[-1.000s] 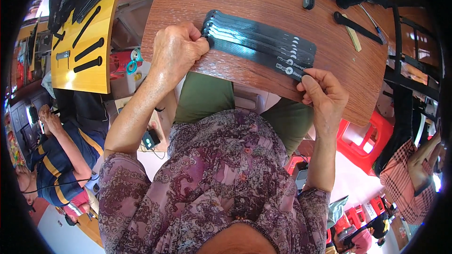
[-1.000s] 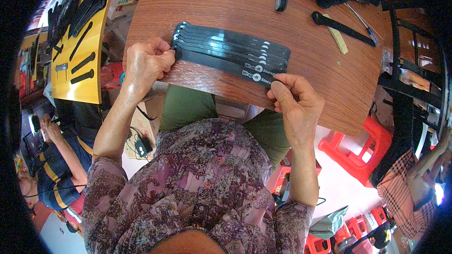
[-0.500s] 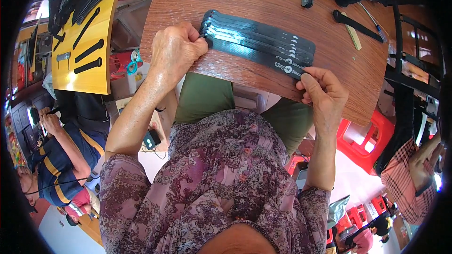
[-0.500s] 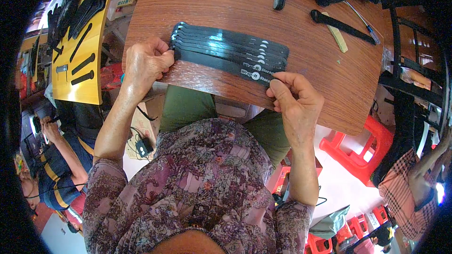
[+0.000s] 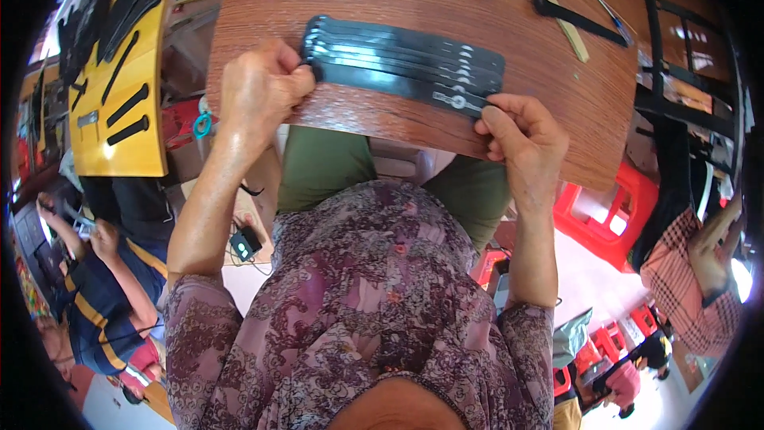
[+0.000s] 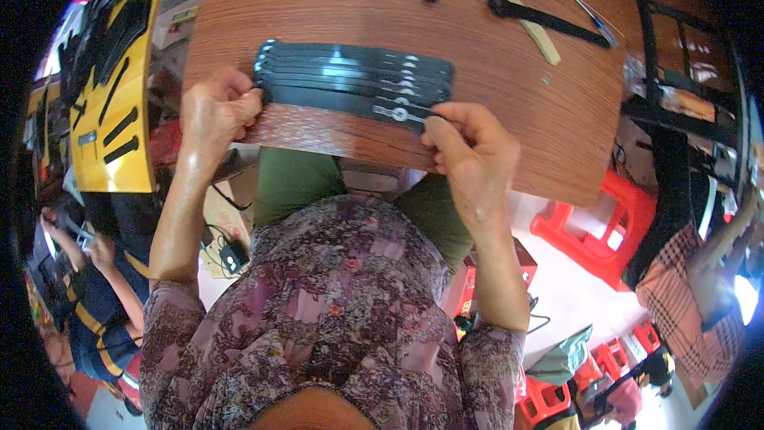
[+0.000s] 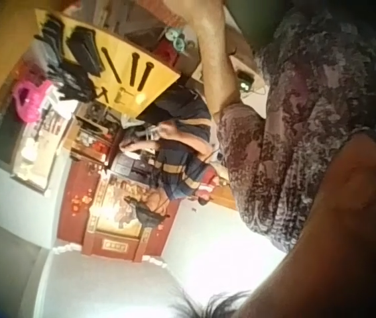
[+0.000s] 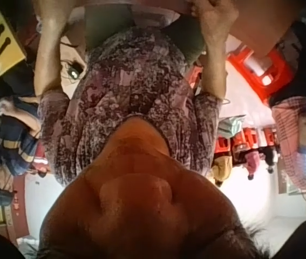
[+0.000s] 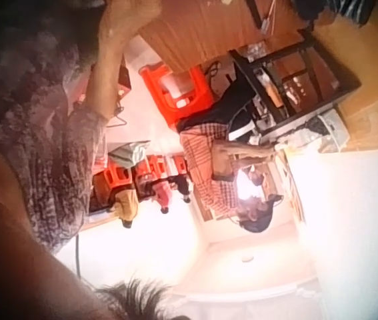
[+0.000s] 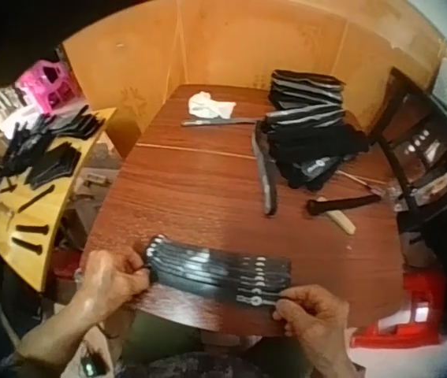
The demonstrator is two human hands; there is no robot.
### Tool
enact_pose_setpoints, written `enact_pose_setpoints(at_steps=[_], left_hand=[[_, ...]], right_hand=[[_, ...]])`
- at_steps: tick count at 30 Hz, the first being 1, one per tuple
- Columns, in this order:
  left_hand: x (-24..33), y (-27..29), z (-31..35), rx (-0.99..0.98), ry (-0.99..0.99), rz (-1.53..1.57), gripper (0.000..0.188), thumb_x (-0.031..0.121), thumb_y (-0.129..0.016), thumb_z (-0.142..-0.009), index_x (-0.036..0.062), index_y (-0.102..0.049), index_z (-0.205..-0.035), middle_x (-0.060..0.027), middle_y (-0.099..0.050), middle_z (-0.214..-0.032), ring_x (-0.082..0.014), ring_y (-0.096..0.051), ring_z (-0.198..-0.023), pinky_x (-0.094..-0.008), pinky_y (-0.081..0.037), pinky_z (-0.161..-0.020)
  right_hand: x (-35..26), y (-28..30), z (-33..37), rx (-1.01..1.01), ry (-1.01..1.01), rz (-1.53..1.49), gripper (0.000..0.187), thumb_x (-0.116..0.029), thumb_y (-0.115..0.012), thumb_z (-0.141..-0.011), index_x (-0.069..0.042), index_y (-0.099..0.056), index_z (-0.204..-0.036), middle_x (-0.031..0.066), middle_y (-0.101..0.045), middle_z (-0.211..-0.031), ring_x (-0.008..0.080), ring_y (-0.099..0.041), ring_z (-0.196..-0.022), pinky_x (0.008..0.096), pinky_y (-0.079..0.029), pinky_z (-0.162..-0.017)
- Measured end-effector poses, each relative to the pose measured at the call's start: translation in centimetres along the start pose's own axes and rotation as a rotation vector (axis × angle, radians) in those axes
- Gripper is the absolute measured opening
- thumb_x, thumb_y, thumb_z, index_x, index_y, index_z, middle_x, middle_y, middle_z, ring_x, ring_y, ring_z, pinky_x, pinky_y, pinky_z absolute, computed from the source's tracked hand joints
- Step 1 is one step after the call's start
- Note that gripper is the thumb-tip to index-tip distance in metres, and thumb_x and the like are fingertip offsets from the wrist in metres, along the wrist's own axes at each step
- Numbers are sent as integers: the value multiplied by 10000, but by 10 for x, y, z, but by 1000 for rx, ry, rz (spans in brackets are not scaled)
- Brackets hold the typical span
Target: The recorder is inspecting, sorting, and finishing small black textile straps at a workbench.
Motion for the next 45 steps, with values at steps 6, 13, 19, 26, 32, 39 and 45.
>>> enact_pose_setpoints(at_steps=[6, 13, 19, 26, 32, 39, 45], left_hand=[[-2, -2, -1, -31, 14, 54, 126, 117, -646, -762, 8, -591, -730, -71, -596, -534, -115, -565, -441, -260, -443, -418], [-1, -3, -2, -50, 62, 10, 113, 127, -651, -777, 37, -598, -733, -27, -585, -531, -67, -522, -422, -220, -413, -402], [-5, -4, -3, -53, 64, 4, 126, 149, -657, -776, 46, -599, -731, -14, -585, -531, -57, -514, -420, -217, -399, -399], [-1, -4, -2, -53, 74, 28, 113, 143, -656, -775, 53, -600, -736, -9, -578, -533, -50, -499, -425, -211, -382, -405], [-1, -2, -1, -38, 96, 39, 93, 124, -645, -771, 48, -600, -742, -7, -570, -532, -48, -490, -429, -209, -376, -404], [-1, -4, 0, -39, 94, 67, 81, 106, -642, -769, 44, -598, -742, -8, -569, -533, -45, -493, -435, -204, -373, -403], [-5, -7, 0, -58, 106, 115, 78, 103, -641, -770, 45, -600, -739, -9, -571, -533, -47, -499, -436, -204, -379, -404]], right_hand=[[-2, -5, -1, -33, 16, -56, 149, -91, -629, -837, 8, -633, -949, 49, -651, -736, 58, -544, -584, 193, -435, -499], [-4, -1, -4, -1, 40, 56, 165, -101, -651, -835, 0, -626, -963, 37, -651, -730, 30, -524, -556, 161, -425, -475], [-5, 1, -4, 18, 79, 108, 160, -107, -640, -845, -1, -624, -964, 37, -650, -729, 31, -527, -557, 169, -430, -467], [-6, 1, -6, 44, 90, 122, 154, -96, -645, -835, 2, -611, -949, 44, -649, -711, 39, -531, -543, 175, -426, -458], [-13, 5, -4, 116, 89, 194, 227, -78, -637, -794, 38, -537, -962, 120, -664, -671, 176, -660, -616, 293, -492, -547], [-9, 6, -4, 128, 91, 182, 230, -105, -658, -821, 12, -549, -987, 51, -646, -686, 51, -521, -519, 188, -407, -442], [-8, 6, -3, 139, 98, 165, 224, -98, -658, -821, 14, -551, -982, 53, -646, -683, 51, -515, -514, 189, -405, -441]])
Point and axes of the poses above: each hand's wrist, its own z-axis away from the middle knuckle, its own y-axis out of the back of the hand, x = y × z, the point moved 10 cm from there along -z, towards the middle knuckle
